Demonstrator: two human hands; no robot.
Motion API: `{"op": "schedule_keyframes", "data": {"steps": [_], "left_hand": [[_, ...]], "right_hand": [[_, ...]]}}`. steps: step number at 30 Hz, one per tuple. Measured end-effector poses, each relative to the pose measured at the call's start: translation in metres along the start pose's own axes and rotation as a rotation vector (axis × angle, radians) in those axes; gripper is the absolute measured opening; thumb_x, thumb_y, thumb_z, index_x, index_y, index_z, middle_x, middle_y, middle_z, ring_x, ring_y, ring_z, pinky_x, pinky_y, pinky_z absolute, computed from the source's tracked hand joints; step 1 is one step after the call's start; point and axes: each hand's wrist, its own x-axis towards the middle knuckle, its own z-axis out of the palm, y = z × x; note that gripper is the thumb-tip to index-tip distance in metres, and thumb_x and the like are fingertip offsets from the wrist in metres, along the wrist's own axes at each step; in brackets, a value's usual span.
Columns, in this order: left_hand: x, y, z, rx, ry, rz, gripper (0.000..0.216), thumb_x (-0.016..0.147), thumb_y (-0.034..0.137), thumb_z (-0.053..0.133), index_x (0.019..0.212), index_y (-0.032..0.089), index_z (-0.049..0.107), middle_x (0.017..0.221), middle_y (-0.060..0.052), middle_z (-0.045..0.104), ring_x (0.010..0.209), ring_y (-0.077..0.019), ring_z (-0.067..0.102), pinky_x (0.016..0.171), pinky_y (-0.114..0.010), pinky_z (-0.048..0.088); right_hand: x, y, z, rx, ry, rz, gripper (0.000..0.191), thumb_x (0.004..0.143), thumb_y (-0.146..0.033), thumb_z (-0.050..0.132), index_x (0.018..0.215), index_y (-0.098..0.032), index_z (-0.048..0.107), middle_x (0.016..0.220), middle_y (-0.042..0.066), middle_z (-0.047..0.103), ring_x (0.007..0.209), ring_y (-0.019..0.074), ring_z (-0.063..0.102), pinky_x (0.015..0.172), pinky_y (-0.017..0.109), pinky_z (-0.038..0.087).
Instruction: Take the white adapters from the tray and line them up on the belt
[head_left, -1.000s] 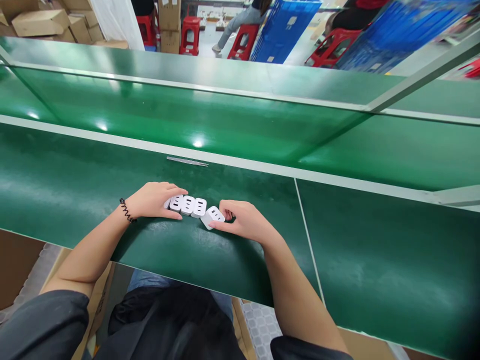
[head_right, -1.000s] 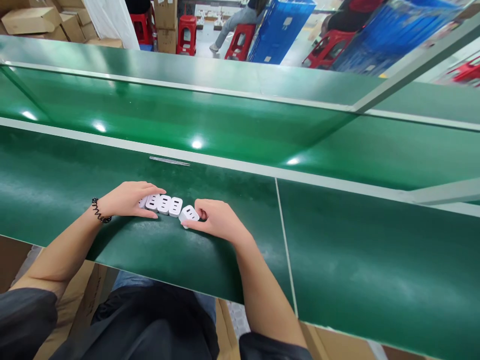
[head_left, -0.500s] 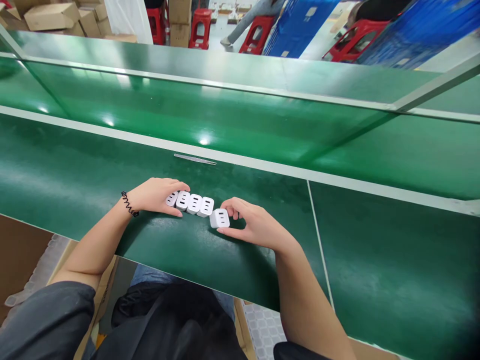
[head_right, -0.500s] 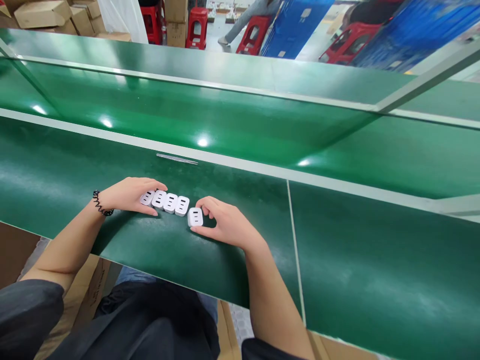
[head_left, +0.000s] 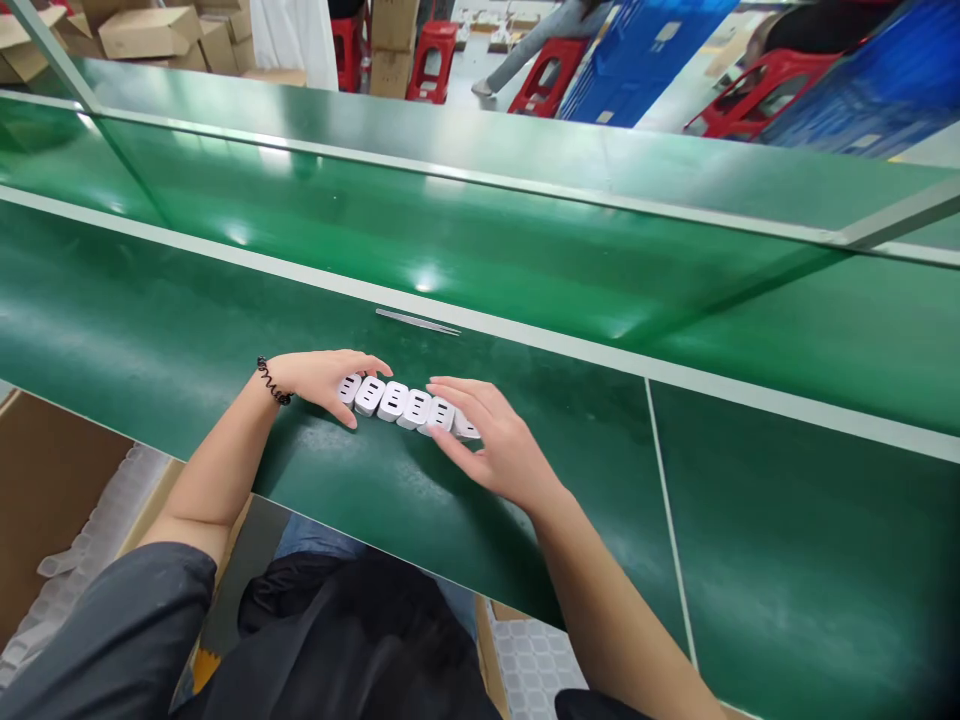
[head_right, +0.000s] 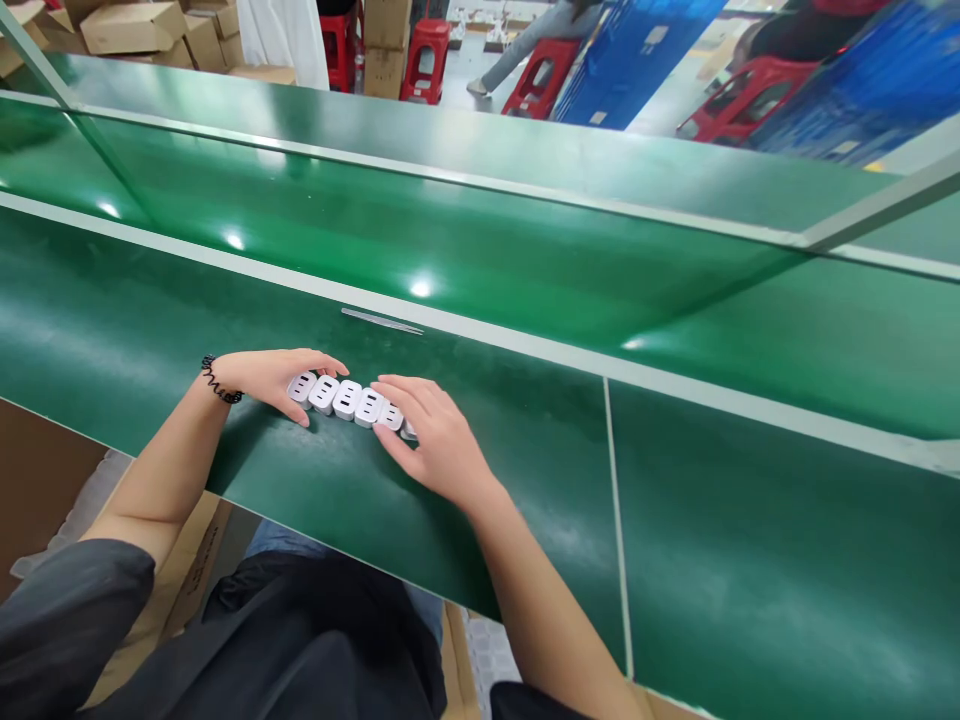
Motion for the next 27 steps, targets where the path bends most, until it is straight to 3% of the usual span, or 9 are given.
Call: {"op": "schedule_keyframes", "data": {"steps": [4, 8, 13, 18, 23, 27], "left_hand": [[-0.001, -0.002, 0.0, 0.017, -0.014, -0.045, 0.084, 0.071, 0.032, 0.081, 0.143, 0.023, 0.039, 0.137, -0.009, 0.056, 0.123, -0.0242, 0.055, 0.099, -0.032, 0.044], [-0.002, -0.001, -0.001, 0.049, -0.04, -0.093, 0.074, 0.071, 0.027, 0.077, 0.137, 0.021, 0.044, 0.131, -0.006, 0.06, 0.119, -0.0227, 0.056, 0.095, -0.029, 0.045], [-0.006, -0.005, -0.009, 0.047, -0.054, -0.16, 0.062, 0.072, 0.026, 0.072, 0.13, 0.02, 0.05, 0.123, -0.004, 0.064, 0.108, -0.021, 0.06, 0.086, -0.026, 0.045], [-0.016, -0.019, -0.013, -0.111, -0.055, -0.167, 0.076, 0.068, 0.023, 0.072, 0.139, 0.023, 0.043, 0.123, -0.004, 0.064, 0.106, -0.0219, 0.062, 0.084, -0.028, 0.047], [-0.04, -0.039, 0.004, -0.443, 0.071, -0.006, 0.103, 0.068, 0.027, 0.078, 0.154, 0.029, 0.021, 0.146, -0.012, 0.046, 0.13, -0.0277, 0.051, 0.098, -0.039, 0.051], [-0.053, -0.043, 0.026, -0.481, 0.219, 0.035, 0.105, 0.07, 0.034, 0.081, 0.155, 0.029, 0.019, 0.146, -0.015, 0.046, 0.137, -0.0298, 0.045, 0.105, -0.047, 0.049]], "right_hand": [[0.033, -0.017, 0.01, -0.097, -0.282, -0.052, 0.049, 0.094, -0.026, 0.051, 0.143, -0.023, 0.046, 0.149, 0.013, 0.05, 0.129, 0.033, 0.053, 0.104, 0.053, 0.045], [0.061, -0.024, 0.014, -0.204, -0.474, -0.044, 0.055, 0.086, -0.012, 0.054, 0.14, -0.02, 0.051, 0.143, 0.012, 0.056, 0.113, 0.0316, 0.062, 0.094, 0.048, 0.05], [0.081, -0.035, 0.021, -0.255, -0.533, -0.054, 0.054, 0.085, -0.007, 0.054, 0.138, -0.02, 0.053, 0.139, 0.011, 0.059, 0.11, 0.0298, 0.063, 0.093, 0.045, 0.05], [0.092, -0.048, 0.026, -0.249, -0.596, -0.05, 0.06, 0.088, -0.021, 0.062, 0.146, -0.022, 0.045, 0.15, 0.01, 0.048, 0.112, 0.03, 0.064, 0.092, 0.044, 0.053], [0.096, -0.053, 0.018, -0.2, -0.635, -0.009, 0.092, 0.078, -0.038, 0.076, 0.156, -0.026, 0.028, 0.157, 0.013, 0.037, 0.114, 0.0337, 0.065, 0.092, 0.047, 0.056], [0.1, -0.051, 0.013, -0.209, -0.654, -0.059, 0.099, 0.073, -0.03, 0.08, 0.157, -0.024, 0.027, 0.158, 0.017, 0.034, 0.133, 0.0384, 0.051, 0.104, 0.051, 0.048]]}}
